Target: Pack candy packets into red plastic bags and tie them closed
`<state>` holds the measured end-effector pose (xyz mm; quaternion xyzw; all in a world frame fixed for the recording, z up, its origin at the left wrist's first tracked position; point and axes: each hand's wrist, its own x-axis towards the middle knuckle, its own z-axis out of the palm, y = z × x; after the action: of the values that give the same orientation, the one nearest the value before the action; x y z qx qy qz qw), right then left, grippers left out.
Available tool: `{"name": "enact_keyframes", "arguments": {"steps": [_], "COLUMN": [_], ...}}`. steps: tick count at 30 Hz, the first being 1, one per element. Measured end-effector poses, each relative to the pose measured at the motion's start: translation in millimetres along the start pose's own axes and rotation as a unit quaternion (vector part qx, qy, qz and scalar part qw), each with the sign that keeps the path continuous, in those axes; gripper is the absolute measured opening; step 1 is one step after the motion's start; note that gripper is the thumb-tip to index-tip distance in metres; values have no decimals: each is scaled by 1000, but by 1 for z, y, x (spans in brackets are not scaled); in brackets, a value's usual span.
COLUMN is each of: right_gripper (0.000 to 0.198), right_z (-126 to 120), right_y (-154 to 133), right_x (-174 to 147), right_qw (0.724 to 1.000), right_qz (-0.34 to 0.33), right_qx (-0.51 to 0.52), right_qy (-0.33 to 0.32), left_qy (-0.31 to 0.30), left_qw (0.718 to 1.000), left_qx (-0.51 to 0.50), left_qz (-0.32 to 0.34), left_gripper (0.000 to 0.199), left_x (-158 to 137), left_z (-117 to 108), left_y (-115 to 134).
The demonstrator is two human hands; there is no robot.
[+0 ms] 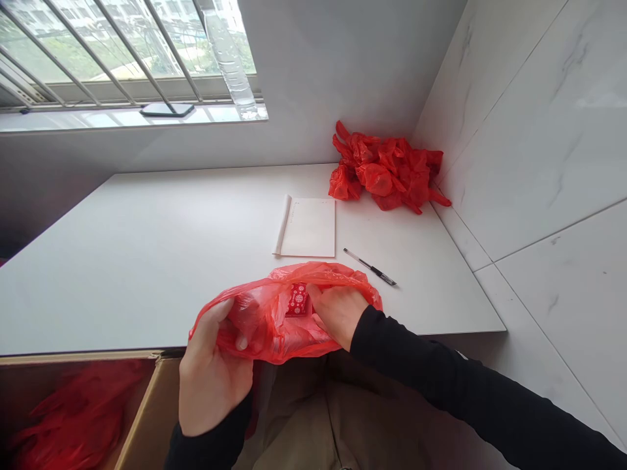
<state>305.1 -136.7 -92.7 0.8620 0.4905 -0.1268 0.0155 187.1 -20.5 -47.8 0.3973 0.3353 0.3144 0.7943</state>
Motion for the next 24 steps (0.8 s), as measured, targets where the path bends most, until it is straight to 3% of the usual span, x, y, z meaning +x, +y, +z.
{"name": "enact_keyframes", "arguments": {"steps": [5, 10, 14, 17, 20, 24], "right_gripper": [42, 54, 55, 54, 33, 35], "right_z": [-1, -2, -2, -6, -9, -6], "right_y": [-4, -13, -4, 6, 13, 17], "right_x": [-2, -6, -12, -17, -21, -24], "right_qw": [1000, 998, 997, 995, 992, 993], "right_qz": [3, -50, 23, 39, 74, 62], "right_qx": [-21, -24, -67, -75, -87, -88], "right_qy": [-8, -37, -35, -47, -46, -49], "left_qy": [37, -26, 20, 39, 19, -8], "left_qw": [999, 1000, 1000, 999, 1000, 1000], "left_qx": [6, 11, 12, 11, 12, 17], "left_qz": [1, 11, 8, 0, -13, -21], "left_gripper": [29, 30, 29, 28, 23, 27], "left_x": [-1, -2, -1, -2, -5, -7], "left_z": [0, 1, 1, 2, 4, 7], "left_y": [-4, -4, -4, -6, -9, -11]}}
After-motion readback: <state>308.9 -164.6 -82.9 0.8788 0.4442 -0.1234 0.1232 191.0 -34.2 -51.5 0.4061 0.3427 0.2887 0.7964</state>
